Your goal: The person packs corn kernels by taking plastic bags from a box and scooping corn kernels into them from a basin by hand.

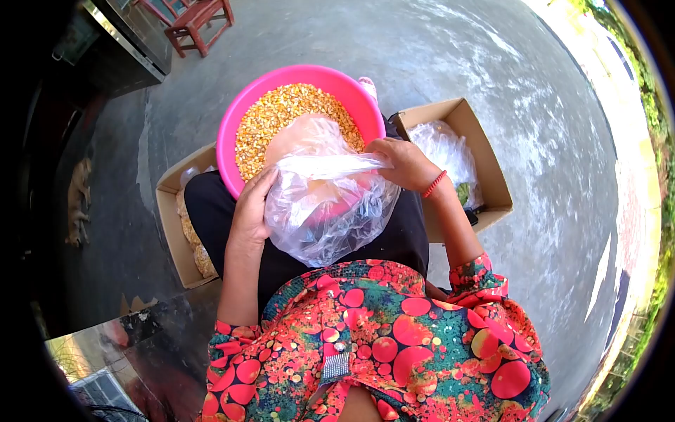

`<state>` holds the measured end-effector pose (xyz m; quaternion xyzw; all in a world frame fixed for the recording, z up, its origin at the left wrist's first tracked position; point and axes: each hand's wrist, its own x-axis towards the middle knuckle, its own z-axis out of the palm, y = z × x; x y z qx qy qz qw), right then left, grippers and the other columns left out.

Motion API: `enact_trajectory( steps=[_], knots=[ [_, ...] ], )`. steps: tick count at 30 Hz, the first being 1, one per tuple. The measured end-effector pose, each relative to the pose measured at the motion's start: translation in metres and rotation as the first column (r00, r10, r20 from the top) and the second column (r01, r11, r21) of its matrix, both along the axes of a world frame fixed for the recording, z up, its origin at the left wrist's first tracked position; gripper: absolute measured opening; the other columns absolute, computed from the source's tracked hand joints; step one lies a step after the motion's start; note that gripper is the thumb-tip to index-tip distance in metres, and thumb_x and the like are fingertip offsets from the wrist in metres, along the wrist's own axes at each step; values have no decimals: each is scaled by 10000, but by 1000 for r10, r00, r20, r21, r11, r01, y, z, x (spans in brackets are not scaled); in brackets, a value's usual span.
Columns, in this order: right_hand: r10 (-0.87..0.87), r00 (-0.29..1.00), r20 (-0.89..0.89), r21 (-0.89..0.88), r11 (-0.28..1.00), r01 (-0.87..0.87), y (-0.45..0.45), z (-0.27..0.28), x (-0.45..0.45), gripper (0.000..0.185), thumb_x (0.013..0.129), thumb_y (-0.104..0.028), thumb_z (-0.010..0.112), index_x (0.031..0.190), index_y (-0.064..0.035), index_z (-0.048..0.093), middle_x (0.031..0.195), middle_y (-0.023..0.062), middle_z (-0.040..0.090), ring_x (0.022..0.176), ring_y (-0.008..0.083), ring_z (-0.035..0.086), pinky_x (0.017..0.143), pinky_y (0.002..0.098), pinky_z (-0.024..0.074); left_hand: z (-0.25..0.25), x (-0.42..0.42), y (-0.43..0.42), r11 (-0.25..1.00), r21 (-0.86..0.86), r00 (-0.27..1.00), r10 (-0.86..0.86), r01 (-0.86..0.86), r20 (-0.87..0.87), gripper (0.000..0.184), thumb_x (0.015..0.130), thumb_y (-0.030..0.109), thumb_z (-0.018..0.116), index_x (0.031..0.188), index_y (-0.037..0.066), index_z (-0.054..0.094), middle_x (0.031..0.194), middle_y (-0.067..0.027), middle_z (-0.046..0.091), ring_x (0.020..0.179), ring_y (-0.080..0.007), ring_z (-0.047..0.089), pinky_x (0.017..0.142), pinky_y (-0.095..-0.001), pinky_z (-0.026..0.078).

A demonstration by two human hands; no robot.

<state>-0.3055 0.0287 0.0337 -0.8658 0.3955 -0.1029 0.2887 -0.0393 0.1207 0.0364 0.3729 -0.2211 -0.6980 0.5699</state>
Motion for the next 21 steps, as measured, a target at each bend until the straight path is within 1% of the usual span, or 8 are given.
enact_trajectory(
  steps=[3,6,7,10,13,15,16,21],
  knots=[
    [39,987,159,-255,967,3,22,45,20,638,646,-47,689,1235,-37,443,1188,165,500,1118,318,482,925,374,405,-7,7,-2,997,27,997,-77,77,22,231,901,151,473,1010,-8,600,895,-37,628,799,-92,582,741,-230,458],
    [238,934,266,-236,956,-177,48,75,53,707,629,-111,721,1265,-36,422,1247,166,434,1168,340,419,965,390,364,-5,3,-8,982,3,978,-190,191,85,229,894,146,473,993,-6,611,891,-32,630,789,-91,585,728,-230,460],
    [255,943,213,-392,907,-156,56,68,66,589,679,-112,678,1219,-53,450,1126,169,511,1041,340,506,849,388,428,0,-1,-9,977,-13,969,-208,211,132,224,892,142,473,984,-4,615,887,-27,629,778,-89,585,712,-231,463],
    [129,956,263,-278,959,-53,54,34,75,380,734,-95,633,1092,-45,514,915,165,586,852,339,571,712,381,449,16,12,-13,943,-84,927,-297,323,230,177,871,156,524,940,18,612,863,-17,623,766,-87,584,685,-229,463],
    [-29,921,389,47,999,11,43,26,68,113,834,-101,551,862,8,557,698,133,586,681,277,594,594,351,429,37,11,-6,886,-124,710,-266,446,652,240,801,169,620,984,19,580,906,-58,618,812,-151,599,719,-284,472],
    [-182,869,460,425,904,-36,29,11,60,183,878,-165,513,852,4,575,701,56,594,661,183,601,579,319,435,56,-4,8,845,-297,53,306,444,950,347,730,150,660,1035,25,551,964,-101,593,877,-243,586,771,-336,464],
    [-182,869,461,418,908,-32,26,13,55,183,878,-165,513,852,4,575,701,56,594,661,183,601,579,319,435,56,-6,11,857,-216,-44,266,467,963,403,695,129,647,1069,33,531,1020,-141,555,941,-319,544,804,-379,447],
    [-624,601,499,840,519,-159,11,35,39,322,905,-265,495,1047,19,550,893,62,607,730,130,605,702,275,509,16,35,6,934,-174,-97,213,313,972,227,788,40,486,995,32,579,887,-125,593,820,-269,587,733,-374,465]
  ],
)
